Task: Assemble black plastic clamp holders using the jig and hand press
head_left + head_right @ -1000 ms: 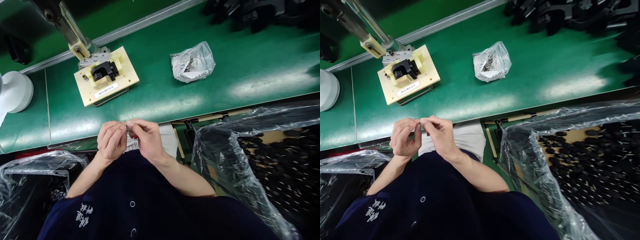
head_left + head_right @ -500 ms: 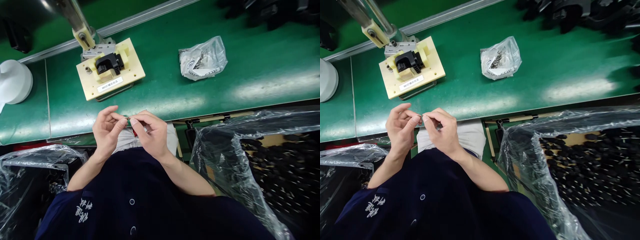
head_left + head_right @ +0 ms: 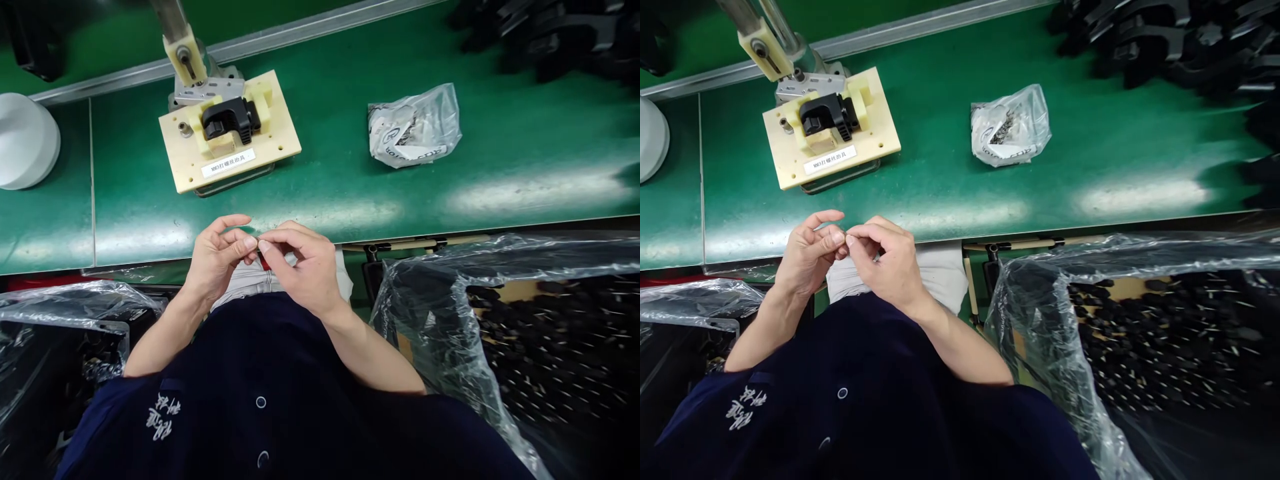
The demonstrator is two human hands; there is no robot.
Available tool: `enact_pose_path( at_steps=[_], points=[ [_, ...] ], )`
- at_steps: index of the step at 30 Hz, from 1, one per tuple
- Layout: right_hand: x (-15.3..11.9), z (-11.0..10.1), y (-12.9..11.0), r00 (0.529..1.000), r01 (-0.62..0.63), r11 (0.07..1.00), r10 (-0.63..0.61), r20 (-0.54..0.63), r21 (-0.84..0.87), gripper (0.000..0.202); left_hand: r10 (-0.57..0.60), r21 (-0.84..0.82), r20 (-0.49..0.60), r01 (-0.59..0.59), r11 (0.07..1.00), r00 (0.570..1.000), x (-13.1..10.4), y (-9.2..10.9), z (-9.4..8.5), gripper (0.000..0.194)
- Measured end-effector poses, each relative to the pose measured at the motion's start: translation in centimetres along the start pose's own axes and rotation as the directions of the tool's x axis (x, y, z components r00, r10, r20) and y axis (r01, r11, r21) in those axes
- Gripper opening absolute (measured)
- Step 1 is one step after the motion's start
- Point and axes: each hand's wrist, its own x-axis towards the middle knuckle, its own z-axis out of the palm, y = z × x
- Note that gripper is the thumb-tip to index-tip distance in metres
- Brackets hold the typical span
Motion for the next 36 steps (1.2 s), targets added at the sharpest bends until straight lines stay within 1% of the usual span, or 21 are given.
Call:
enact_pose_path(
  at_steps=[1, 3, 5, 8, 11, 14, 17, 20, 22, 23, 24, 25, 27, 28, 29, 31, 33, 36],
  points=[
    [0.0, 0.0, 0.0, 1.0, 0.01, 0.999, -0.01, 0.009, -0.043, 0.011, 0.06, 0.041, -0.022, -0.059, 0.997, 0.998, -0.2, 0.0, 0.0, 0.04],
    [0.2, -0.1, 0.1, 0.999, 0.033, 0.992, -0.027, 0.044, -0.126, 0.011, 0.188, 0.147, -0.062, -0.177, 0.973, 0.98, -0.5, 0.0, 0.0, 0.036],
    [0.7, -0.3, 0.1, 0.995, 0.05, 0.985, -0.035, 0.093, -0.168, 0.013, 0.274, 0.238, -0.081, -0.249, 0.939, 0.958, -0.7, -0.1, 0.1, 0.032],
    [1.7, -0.4, 0.3, 0.987, 0.058, 0.986, -0.032, 0.159, -0.159, 0.014, 0.306, 0.275, -0.079, -0.274, 0.921, 0.949, -0.5, -0.1, 0.1, 0.028],
    [2.9, -0.1, 0.1, 0.983, 0.079, 0.986, -0.053, 0.174, -0.148, 0.014, 0.331, 0.261, -0.071, -0.303, 0.917, 0.941, 0.0, 0.3, 0.0, 0.024],
    [4.0, 0.5, -0.3, 0.981, 0.129, 0.979, -0.103, 0.166, -0.156, 0.012, 0.408, 0.305, -0.076, -0.368, 0.878, 0.91, 0.6, 0.9, -0.4, 0.019],
    [4.9, 0.8, -0.7, 0.966, 0.181, 0.966, -0.14, 0.217, -0.185, 0.011, 0.483, 0.396, -0.058, -0.424, 0.814, 0.874, 1.2, 1.4, -0.8, 0.016],
    [6.0, 0.9, -0.8, 0.952, 0.202, 0.958, -0.143, 0.271, -0.204, 0.011, 0.502, 0.43, -0.01, -0.45, 0.783, 0.865, 1.5, 2.1, -1.1, 0.016],
    [7.2, 1.0, -0.6, 0.959, 0.195, 0.957, -0.14, 0.248, -0.214, 0.012, 0.507, 0.428, 0.015, -0.464, 0.776, 0.862, 2.0, 2.8, -1.3, 0.018],
    [8.0, 1.2, -0.3, 0.966, 0.198, 0.954, -0.151, 0.211, -0.225, 0.012, 0.53, 0.436, 0.015, -0.482, 0.76, 0.848, 2.4, 3.3, -1.4, 0.018],
    [9.0, 1.4, 0.0, 0.971, 0.214, 0.947, -0.178, 0.162, -0.241, 0.013, 0.57, 0.455, 0.005, -0.51, 0.73, 0.821, 3.1, 3.8, -1.6, 0.018],
    [10.1, 1.6, 0.3, 0.969, 0.244, 0.933, -0.222, 0.108, -0.266, 0.014, 0.622, 0.484, -0.009, -0.541, 0.688, 0.783, 4.0, 4.3, -1.8, 0.017],
    [12.4, 2.1, 1.0, 0.942, 0.325, 0.883, -0.333, 0.035, -0.339, 0.016, 0.729, 0.549, -0.031, -0.598, 0.584, 0.683, 6.5, 5.2, -2.4, 0.013],
    [13.6, 2.4, 1.3, 0.924, 0.361, 0.85, -0.382, 0.023, -0.382, 0.017, 0.77, 0.567, -0.034, -0.622, 0.54, 0.637, 7.9, 5.5, -2.7, 0.013],
    [14.6, 2.7, 1.5, 0.909, 0.387, 0.819, -0.416, 0.025, -0.424, 0.017, 0.798, 0.572, -0.028, -0.645, 0.507, 0.602, 9.5, 5.8, -3.0, 0.013],
    [16.4, 3.3, 2.0, 0.886, 0.422, 0.77, -0.462, 0.038, -0.478, 0.018, 0.833, 0.555, -0.004, -0.692, 0.462, 0.553, 12.5, 6.0, -3.7, 0.018],
    [17.7, 3.9, 2.5, 0.863, 0.46, 0.747, -0.504, 0.041, -0.48, 0.018, 0.854, 0.524, 0.041, -0.739, 0.423, 0.518, 15.1, 5.9, -4.2, 0.023],
    [18.7, 4.6, 3.0, 0.829, 0.514, 0.739, -0.558, 0.032, -0.435, 0.017, 0.868, 0.481, 0.126, -0.795, 0.37, 0.48, 17.7, 5.4, -4.6, 0.029]
  ],
)
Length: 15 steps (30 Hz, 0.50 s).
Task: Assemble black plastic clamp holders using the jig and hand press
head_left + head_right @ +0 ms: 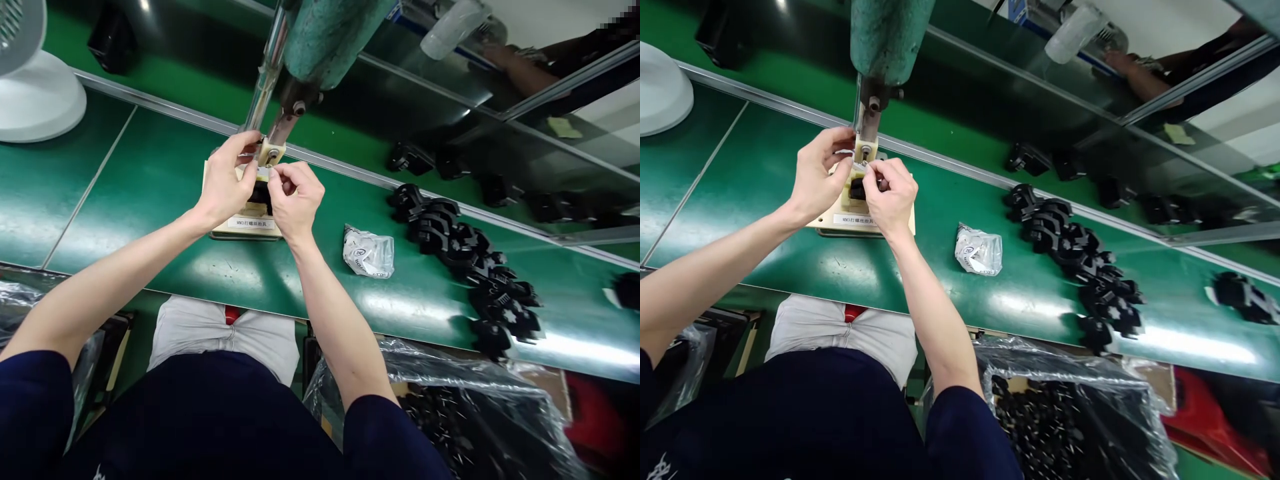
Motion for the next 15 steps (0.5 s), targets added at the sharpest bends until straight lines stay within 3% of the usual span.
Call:
enact_pose_path(
  at_steps=[6, 15],
  points=[
    [-0.1, 0.9, 0.4, 0.997, 0.021, 1.0, -0.021, -0.079, 0.006, 0.015, 0.087, -0.024, 0.066, -0.085, 0.996, 0.994, 0.1, -1.6, 0.5, 0.038],
    [-0.8, 0.6, 0.8, 0.999, -0.005, 0.999, 0.003, -0.054, -0.037, 0.017, 0.138, 0.026, 0.132, -0.143, 0.989, 0.981, 0.8, -2.2, -0.2, 0.05]
  ],
)
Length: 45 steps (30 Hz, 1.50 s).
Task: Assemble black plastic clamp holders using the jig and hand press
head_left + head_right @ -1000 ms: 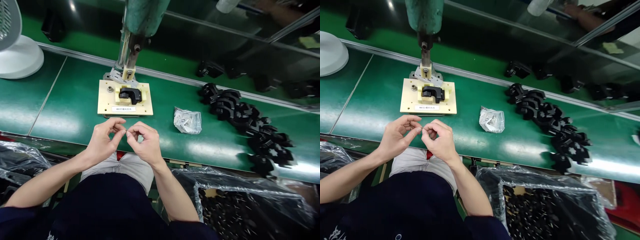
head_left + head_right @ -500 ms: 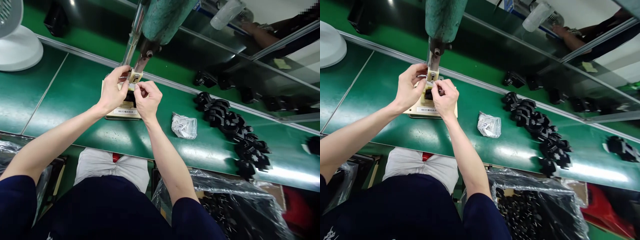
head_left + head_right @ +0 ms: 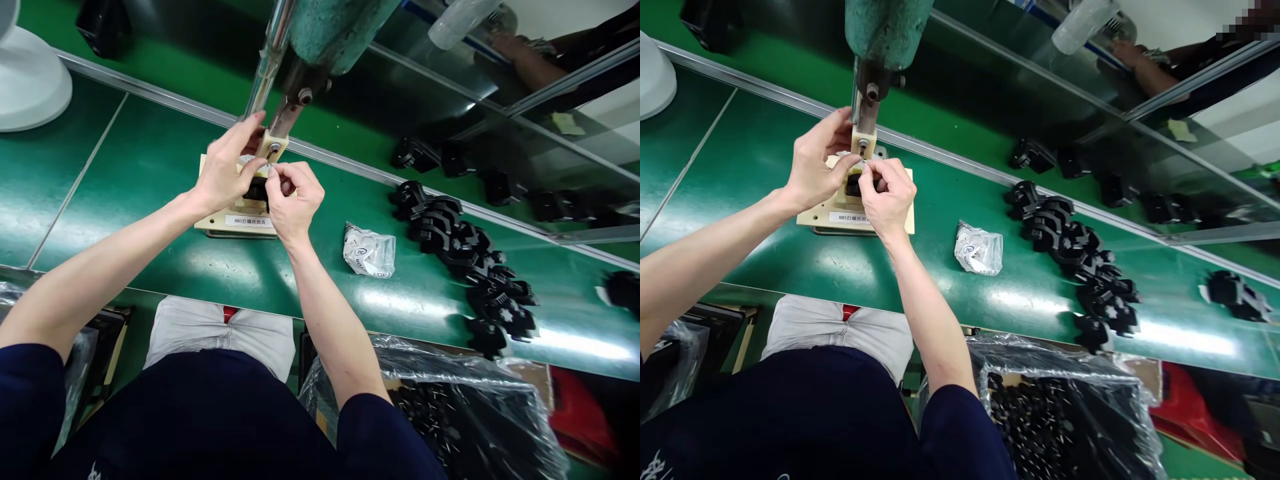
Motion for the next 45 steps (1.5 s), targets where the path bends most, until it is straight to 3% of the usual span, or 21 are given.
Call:
enact_pose_path(
  at_steps=[5, 10, 14, 20, 26, 32, 36, 45],
  points=[
    [-0.1, 0.3, 0.1, 1.0, -0.005, 0.998, 0.005, 0.003, 0.06, 0.017, -0.095, -0.093, 0.013, 0.096, 0.991, 0.995, 0.1, -0.4, -0.1, 0.056],
    [0.0, 1.0, 0.3, 0.998, -0.046, 0.997, 0.048, -0.027, 0.066, 0.016, -0.214, -0.13, 0.04, 0.217, 0.967, 0.976, 0.0, -0.1, -0.3, 0.042],
    [-0.1, 1.3, 0.3, 0.998, -0.027, 0.997, 0.031, -0.052, 0.079, 0.017, -0.253, -0.137, 0.021, 0.253, 0.958, 0.967, 0.0, 0.6, -0.2, 0.042],
    [-0.6, 1.8, 0.2, 0.994, -0.02, 0.999, 0.023, -0.11, 0.031, 0.019, -0.245, -0.178, 0.034, 0.247, 0.952, 0.969, -0.3, 0.5, -0.1, 0.049],
    [-1.0, 2.1, 0.6, 0.997, -0.072, 0.997, 0.072, -0.022, -0.021, 0.023, -0.22, -0.229, 0.086, 0.234, 0.945, 0.972, -0.6, -0.3, -0.4, 0.048],
    [-1.1, 2.3, 0.7, 0.994, -0.107, 0.994, 0.107, -0.035, 0.016, 0.024, -0.198, -0.271, 0.164, 0.237, 0.933, 0.966, -0.5, -1.3, -0.7, 0.041],
    [-1.2, 2.3, 0.8, 0.988, -0.153, 0.988, 0.152, 0.017, 0.035, 0.025, -0.203, -0.244, 0.141, 0.232, 0.942, 0.969, -0.6, -0.9, -0.6, 0.042],
    [-1.3, 2.3, 1.0, 0.99, -0.139, 0.989, 0.138, 0.018, 0.048, 0.028, -0.216, -0.19, 0.117, 0.235, 0.953, 0.969, -0.6, -0.3, -0.5, 0.042]
  ],
)
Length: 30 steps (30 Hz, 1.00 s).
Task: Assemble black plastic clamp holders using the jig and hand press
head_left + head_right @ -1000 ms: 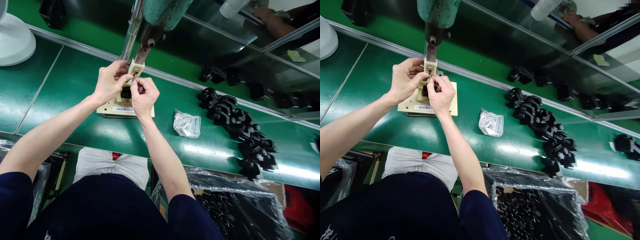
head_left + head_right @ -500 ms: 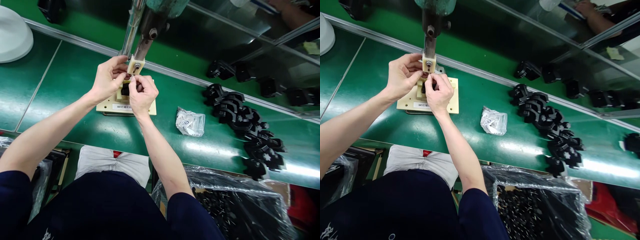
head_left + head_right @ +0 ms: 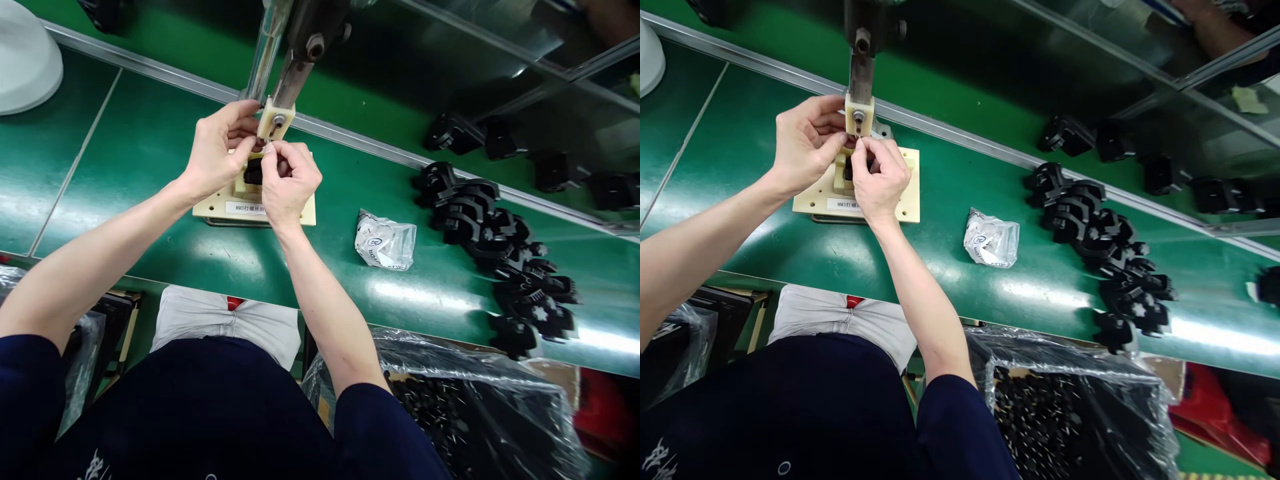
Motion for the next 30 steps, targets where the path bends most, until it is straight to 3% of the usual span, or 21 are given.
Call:
enact_pose_path(
  at_steps=[18, 26, 30],
  points=[
    [-0.12, 0.3, 0.12, 0.998, 0.042, 0.999, -0.043, -0.038, -0.027, 0.033, 0.02, 0.026, -0.024, -0.019, 0.999, 1.0, -0.19, -0.22, 0.31, 0.047],
    [-0.22, 0.43, -0.1, 0.999, -0.045, 0.998, 0.045, -0.001, 0.046, 0.03, 0.036, 0.037, -0.023, -0.035, 0.999, 0.999, -0.15, -0.38, 0.23, 0.052],
    [-0.33, 0.59, -0.2, 1.0, -0.027, 0.999, 0.027, -0.014, 0.026, 0.031, 0.037, 0.061, -0.042, -0.034, 0.998, 0.998, -0.01, -0.5, 0.36, 0.051]
  ],
)
